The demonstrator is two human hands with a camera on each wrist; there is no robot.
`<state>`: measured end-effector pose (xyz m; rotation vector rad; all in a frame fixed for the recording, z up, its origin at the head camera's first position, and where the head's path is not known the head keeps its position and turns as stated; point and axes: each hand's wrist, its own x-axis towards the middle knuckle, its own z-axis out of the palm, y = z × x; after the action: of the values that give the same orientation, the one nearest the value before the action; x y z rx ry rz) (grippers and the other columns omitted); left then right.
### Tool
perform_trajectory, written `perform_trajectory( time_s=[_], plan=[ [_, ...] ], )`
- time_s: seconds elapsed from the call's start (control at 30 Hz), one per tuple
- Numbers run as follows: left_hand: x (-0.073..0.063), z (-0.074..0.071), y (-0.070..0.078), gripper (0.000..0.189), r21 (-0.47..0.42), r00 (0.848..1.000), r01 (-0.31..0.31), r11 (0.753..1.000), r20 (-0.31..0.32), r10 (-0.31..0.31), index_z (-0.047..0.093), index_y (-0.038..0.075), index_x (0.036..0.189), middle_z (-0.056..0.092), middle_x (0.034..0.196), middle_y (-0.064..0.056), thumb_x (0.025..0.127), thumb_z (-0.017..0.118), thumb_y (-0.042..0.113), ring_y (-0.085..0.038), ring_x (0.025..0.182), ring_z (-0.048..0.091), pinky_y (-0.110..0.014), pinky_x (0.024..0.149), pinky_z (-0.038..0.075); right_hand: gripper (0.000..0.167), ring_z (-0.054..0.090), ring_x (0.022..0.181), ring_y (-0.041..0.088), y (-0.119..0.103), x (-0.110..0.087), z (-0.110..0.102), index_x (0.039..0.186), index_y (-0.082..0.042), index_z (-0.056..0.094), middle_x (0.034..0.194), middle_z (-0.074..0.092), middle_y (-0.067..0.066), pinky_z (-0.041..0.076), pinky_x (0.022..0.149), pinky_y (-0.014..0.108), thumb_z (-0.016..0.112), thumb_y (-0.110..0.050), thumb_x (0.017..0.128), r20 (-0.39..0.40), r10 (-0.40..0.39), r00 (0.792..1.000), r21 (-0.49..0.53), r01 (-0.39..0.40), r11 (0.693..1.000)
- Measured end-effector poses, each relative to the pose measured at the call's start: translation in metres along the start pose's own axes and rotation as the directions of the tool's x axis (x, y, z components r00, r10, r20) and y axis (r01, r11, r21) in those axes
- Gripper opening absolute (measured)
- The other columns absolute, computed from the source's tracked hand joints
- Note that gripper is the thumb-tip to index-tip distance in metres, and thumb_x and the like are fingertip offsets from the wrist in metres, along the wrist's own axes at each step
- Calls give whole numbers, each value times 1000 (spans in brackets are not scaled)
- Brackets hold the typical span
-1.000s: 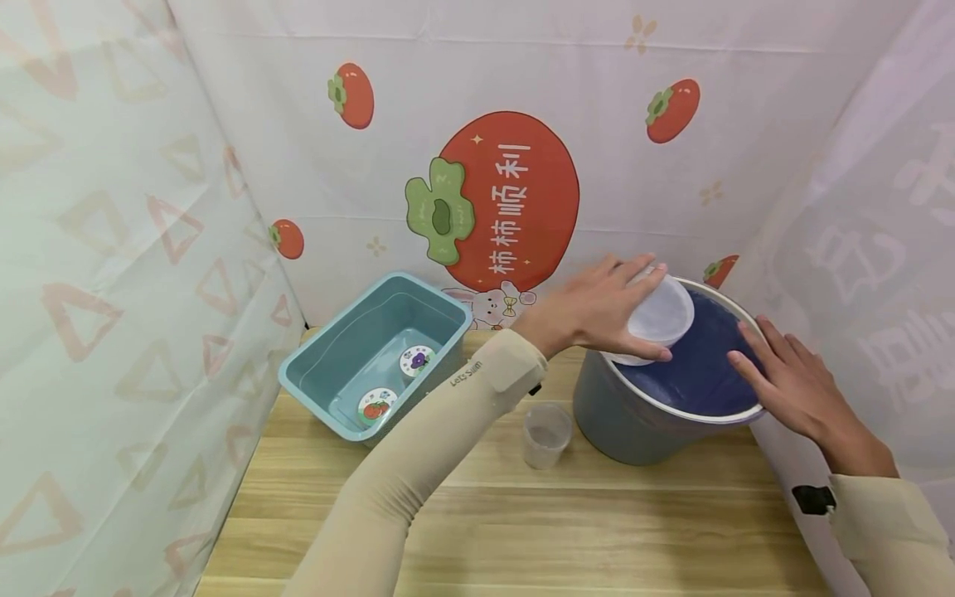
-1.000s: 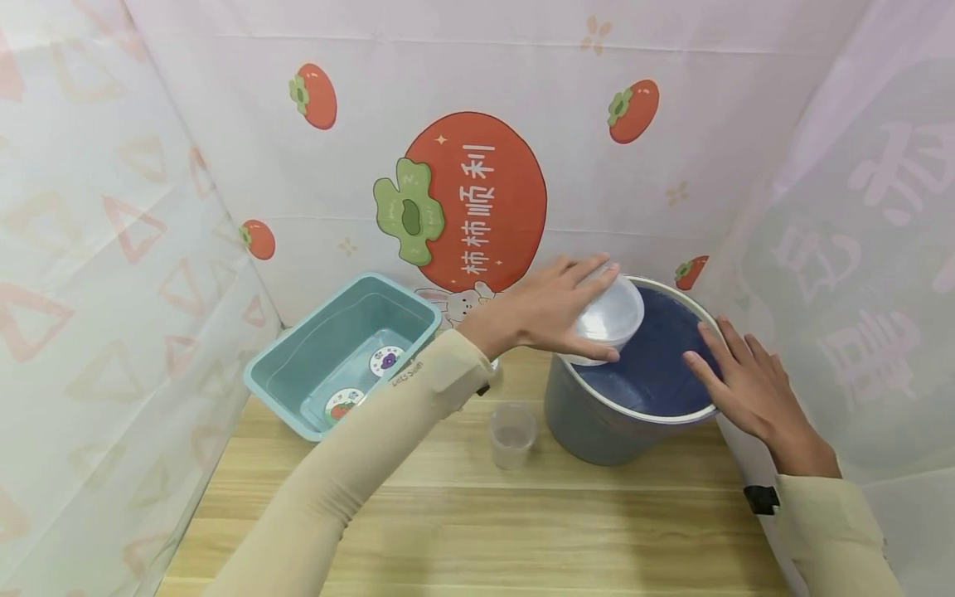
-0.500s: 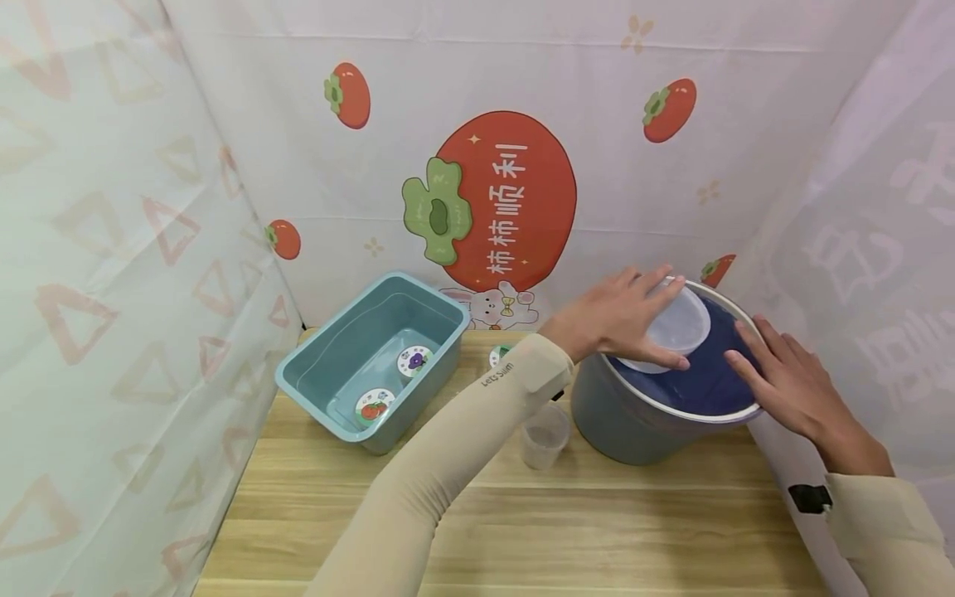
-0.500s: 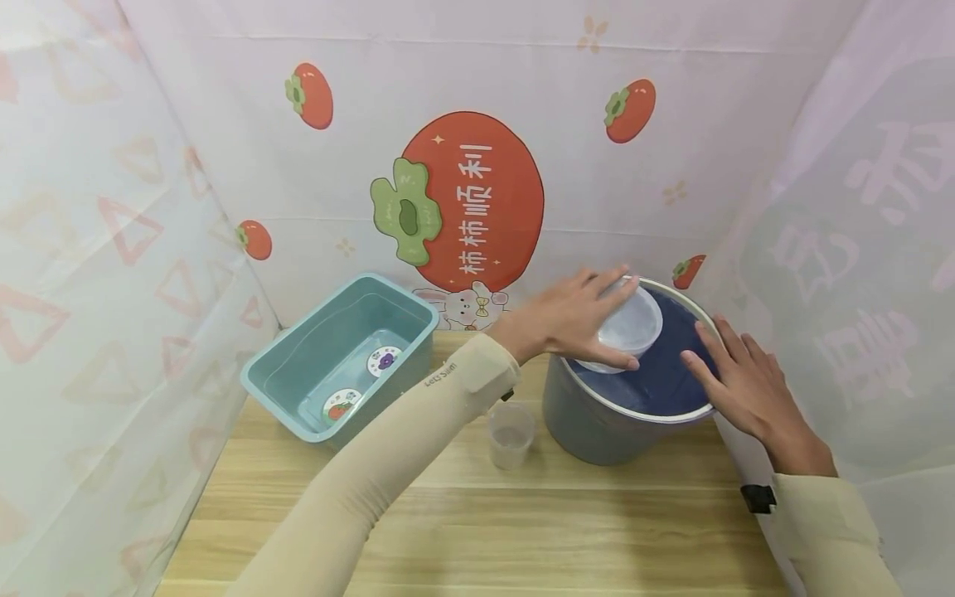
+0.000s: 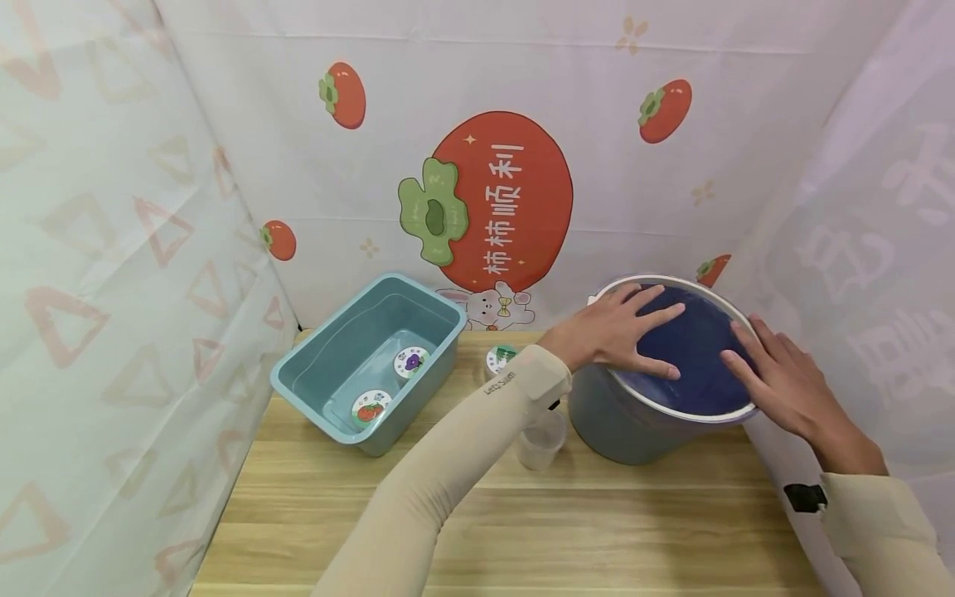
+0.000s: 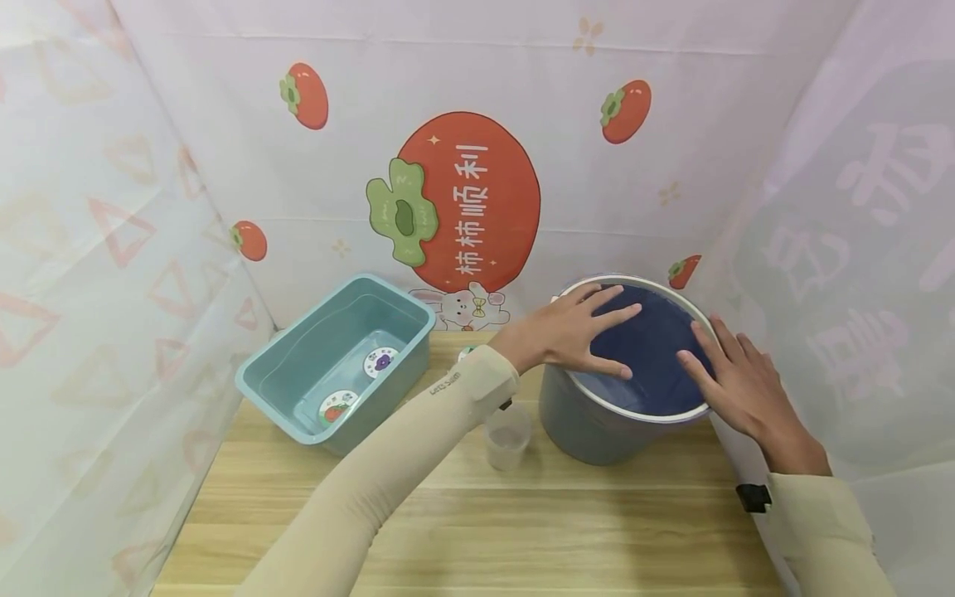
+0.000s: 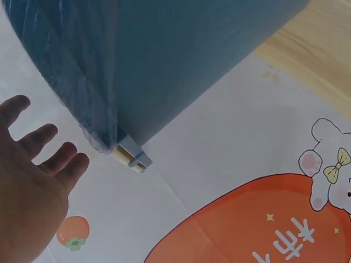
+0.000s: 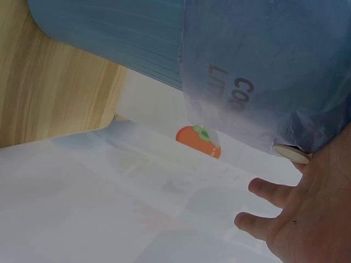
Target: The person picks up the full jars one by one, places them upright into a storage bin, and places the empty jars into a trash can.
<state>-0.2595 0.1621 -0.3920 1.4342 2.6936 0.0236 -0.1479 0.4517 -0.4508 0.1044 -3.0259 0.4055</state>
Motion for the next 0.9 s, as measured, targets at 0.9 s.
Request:
perform_trajectory(
  time_s=[0.9],
  plan=[
    [-62,42,-85,89,-134,984,99,986,-134,-117,17,38,176,17,184,0,103,48,77,-29,170,17,-55,136,22,70,22,153,68,3,-1,2,175,-7,14,181,1,27,21,105,89,38,-39,118,-35,-35,999,23,36,999]
  ],
)
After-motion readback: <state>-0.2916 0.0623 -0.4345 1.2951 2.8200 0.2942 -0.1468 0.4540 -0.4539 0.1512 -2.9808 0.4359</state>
